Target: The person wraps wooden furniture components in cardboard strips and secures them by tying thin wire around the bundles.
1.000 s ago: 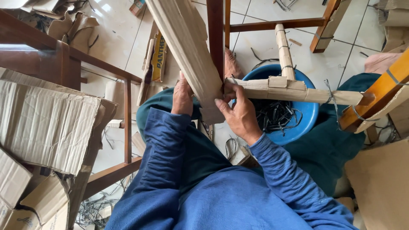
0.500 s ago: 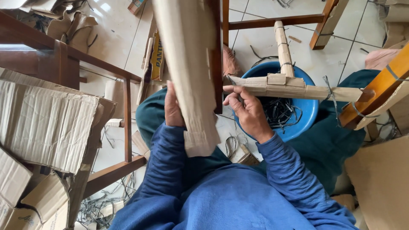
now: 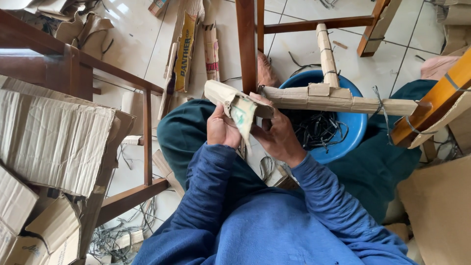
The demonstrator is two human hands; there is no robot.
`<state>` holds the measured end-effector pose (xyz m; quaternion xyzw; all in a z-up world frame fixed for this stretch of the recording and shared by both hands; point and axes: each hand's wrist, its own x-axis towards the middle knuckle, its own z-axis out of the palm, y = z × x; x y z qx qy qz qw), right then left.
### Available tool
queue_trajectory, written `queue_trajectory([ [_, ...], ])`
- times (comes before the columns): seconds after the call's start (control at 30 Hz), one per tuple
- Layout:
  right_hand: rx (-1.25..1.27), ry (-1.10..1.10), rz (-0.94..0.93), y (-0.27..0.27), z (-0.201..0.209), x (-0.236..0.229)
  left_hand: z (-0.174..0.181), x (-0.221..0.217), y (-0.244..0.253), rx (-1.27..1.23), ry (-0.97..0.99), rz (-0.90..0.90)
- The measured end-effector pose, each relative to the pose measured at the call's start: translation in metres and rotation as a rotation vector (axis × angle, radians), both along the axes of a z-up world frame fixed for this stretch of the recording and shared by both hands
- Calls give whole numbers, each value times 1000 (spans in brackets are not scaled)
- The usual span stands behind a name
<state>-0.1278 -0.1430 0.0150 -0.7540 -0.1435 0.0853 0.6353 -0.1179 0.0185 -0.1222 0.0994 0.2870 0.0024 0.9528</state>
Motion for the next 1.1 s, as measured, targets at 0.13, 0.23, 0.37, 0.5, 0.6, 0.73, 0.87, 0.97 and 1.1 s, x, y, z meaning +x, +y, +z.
queue_trajectory([
  [0.13,46,-50,-156,6,-22,18,32,-7,-11,25,-3,-18],
  [0.23,-110,-430,-216,9,-1,29,47,-23,-12,308,187,-137],
  [0.37,-201,-406,-193,-4,-17,46,44,-42,6,1564,-2,242],
  [0.5,-159,-267,-140,-15,-49,60,70,-11,29,2260,-368,407],
  [0.6,-140,-265,-112,-19,-48,65,65,9,49,2187,-577,128],
  [0.73,53,-141,-95,-14,16,50,84,46,64,2006,-655,299],
  [0.87,23,-163,-108,-20,11,44,112,78,92,2040,-82,419],
  [0.97,-11,-135,-138,-22,-1,42,109,93,96,1959,138,256],
  [1.1,-74,-151,-125,-25,-16,40,104,93,61,2042,30,125],
])
